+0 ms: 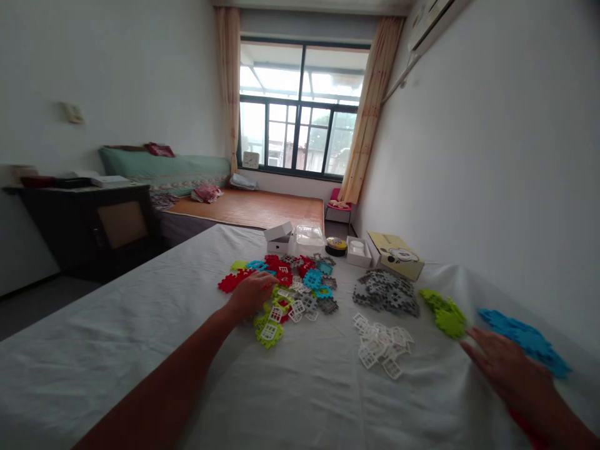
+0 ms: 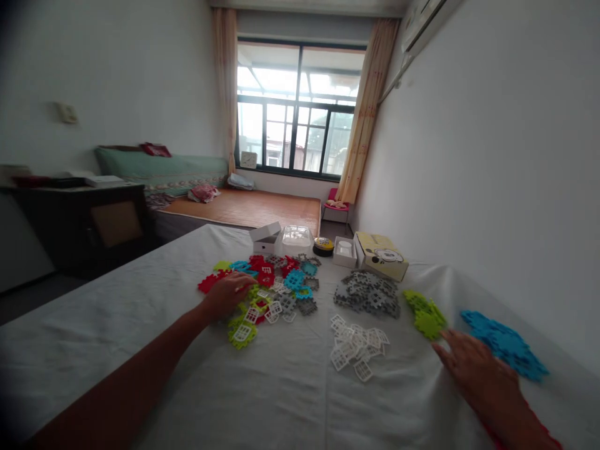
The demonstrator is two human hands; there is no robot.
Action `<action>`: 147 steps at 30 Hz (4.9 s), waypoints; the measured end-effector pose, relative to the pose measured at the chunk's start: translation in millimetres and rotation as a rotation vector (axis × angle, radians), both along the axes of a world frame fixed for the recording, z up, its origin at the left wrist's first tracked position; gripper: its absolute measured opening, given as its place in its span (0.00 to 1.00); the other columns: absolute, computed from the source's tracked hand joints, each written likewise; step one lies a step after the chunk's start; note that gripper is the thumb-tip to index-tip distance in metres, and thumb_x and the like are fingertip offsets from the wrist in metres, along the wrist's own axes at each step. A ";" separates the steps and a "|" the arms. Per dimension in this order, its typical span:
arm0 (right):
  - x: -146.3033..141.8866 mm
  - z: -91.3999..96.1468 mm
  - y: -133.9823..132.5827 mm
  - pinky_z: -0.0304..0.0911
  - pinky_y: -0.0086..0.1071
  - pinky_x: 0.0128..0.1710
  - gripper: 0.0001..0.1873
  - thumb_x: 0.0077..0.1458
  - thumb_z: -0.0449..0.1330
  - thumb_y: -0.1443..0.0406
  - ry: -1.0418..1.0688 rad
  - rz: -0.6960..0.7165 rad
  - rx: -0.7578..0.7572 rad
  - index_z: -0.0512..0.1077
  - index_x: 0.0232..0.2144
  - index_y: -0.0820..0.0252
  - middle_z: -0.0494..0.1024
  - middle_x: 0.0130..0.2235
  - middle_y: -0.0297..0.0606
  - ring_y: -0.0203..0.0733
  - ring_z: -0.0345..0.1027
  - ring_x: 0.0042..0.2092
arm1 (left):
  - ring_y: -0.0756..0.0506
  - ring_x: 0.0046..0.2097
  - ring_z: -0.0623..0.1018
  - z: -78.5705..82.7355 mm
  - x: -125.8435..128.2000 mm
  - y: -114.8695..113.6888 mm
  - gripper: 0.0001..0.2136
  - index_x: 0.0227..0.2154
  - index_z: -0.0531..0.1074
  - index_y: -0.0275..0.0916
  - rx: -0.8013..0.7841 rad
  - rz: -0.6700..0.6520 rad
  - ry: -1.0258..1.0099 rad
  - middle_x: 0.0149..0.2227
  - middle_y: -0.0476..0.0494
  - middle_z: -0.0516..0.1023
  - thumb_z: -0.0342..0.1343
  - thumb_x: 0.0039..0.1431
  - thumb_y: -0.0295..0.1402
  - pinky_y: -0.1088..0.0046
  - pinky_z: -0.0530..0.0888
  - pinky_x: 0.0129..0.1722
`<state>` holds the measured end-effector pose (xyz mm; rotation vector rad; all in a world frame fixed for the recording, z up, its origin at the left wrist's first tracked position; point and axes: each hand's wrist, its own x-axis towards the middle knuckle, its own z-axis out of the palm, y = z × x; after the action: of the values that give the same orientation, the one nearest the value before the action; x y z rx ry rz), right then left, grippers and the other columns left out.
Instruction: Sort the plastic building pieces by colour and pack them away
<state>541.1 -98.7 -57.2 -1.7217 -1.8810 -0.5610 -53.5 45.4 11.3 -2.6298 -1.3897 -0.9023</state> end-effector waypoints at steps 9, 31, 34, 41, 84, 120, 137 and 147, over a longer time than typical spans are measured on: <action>-233.8 85.6 51.7 0.64 0.42 0.49 0.16 0.60 0.51 0.59 -0.052 0.429 -0.302 0.72 0.47 0.52 0.76 0.50 0.41 0.45 0.68 0.51 | 0.42 0.47 0.73 -15.7 51.5 -28.6 0.16 0.47 0.72 0.44 -0.038 -0.168 0.280 0.45 0.44 0.76 0.58 0.56 0.41 0.66 0.69 0.47; -245.6 59.4 58.3 0.64 0.34 0.34 0.14 0.59 0.49 0.57 0.363 0.387 -0.350 0.71 0.30 0.57 0.75 0.29 0.37 0.41 0.68 0.32 | 0.49 0.36 0.78 -5.8 58.2 -38.7 0.10 0.39 0.76 0.41 -0.105 -0.195 -0.138 0.37 0.46 0.80 0.49 0.63 0.35 0.76 0.72 0.39; -229.8 56.4 63.8 0.63 0.36 0.38 0.17 0.59 0.49 0.55 0.305 0.329 -0.340 0.73 0.30 0.57 0.76 0.32 0.39 0.43 0.68 0.35 | 0.49 0.38 0.78 -7.1 49.5 -29.5 0.10 0.39 0.75 0.42 -0.088 -0.148 -0.181 0.39 0.46 0.80 0.49 0.62 0.34 0.75 0.72 0.42; -263.8 61.3 73.8 0.62 0.38 0.45 0.15 0.59 0.52 0.57 0.136 0.375 -0.399 0.72 0.43 0.57 0.77 0.43 0.42 0.45 0.68 0.44 | 0.48 0.41 0.78 -11.2 53.0 -31.2 0.09 0.39 0.76 0.44 -0.065 -0.159 -0.132 0.40 0.48 0.80 0.50 0.62 0.33 0.75 0.72 0.42; -308.0 64.9 125.2 0.61 0.38 0.44 0.09 0.56 0.57 0.64 -0.309 0.363 -0.351 0.73 0.39 0.59 0.77 0.41 0.43 0.49 0.66 0.48 | 0.48 0.38 0.78 -14.7 40.5 -24.1 0.09 0.39 0.75 0.45 -0.022 -0.133 0.006 0.37 0.48 0.80 0.50 0.61 0.33 0.77 0.71 0.38; 20.3 64.2 56.2 0.63 0.50 0.32 0.18 0.53 0.46 0.55 0.325 -0.349 -0.056 0.73 0.38 0.51 0.78 0.33 0.53 0.59 0.72 0.32 | 0.47 0.40 0.78 -13.8 41.9 -18.6 0.11 0.39 0.76 0.45 -0.082 -0.059 0.071 0.41 0.49 0.80 0.48 0.62 0.35 0.75 0.71 0.40; -333.2 54.3 156.1 0.59 0.41 0.48 0.21 0.49 0.61 0.56 0.215 0.417 -0.428 0.72 0.45 0.58 0.77 0.46 0.44 0.52 0.66 0.48 | 0.49 0.37 0.78 -11.4 35.7 -23.6 0.09 0.38 0.76 0.46 -0.069 -0.035 0.073 0.37 0.51 0.80 0.50 0.61 0.35 0.78 0.68 0.36; -297.3 85.5 136.8 0.66 0.34 0.36 0.27 0.56 0.49 0.45 0.748 0.465 -0.597 0.73 0.43 0.58 0.79 0.39 0.40 0.42 0.73 0.39 | 0.48 0.38 0.78 -10.8 35.1 -24.0 0.10 0.37 0.76 0.45 -0.067 -0.071 0.068 0.37 0.50 0.80 0.49 0.62 0.35 0.76 0.69 0.37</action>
<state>243.8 38.1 28.3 -1.4141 -1.8380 0.7922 -18.5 21.4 0.5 -2.7474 -1.3422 -0.7775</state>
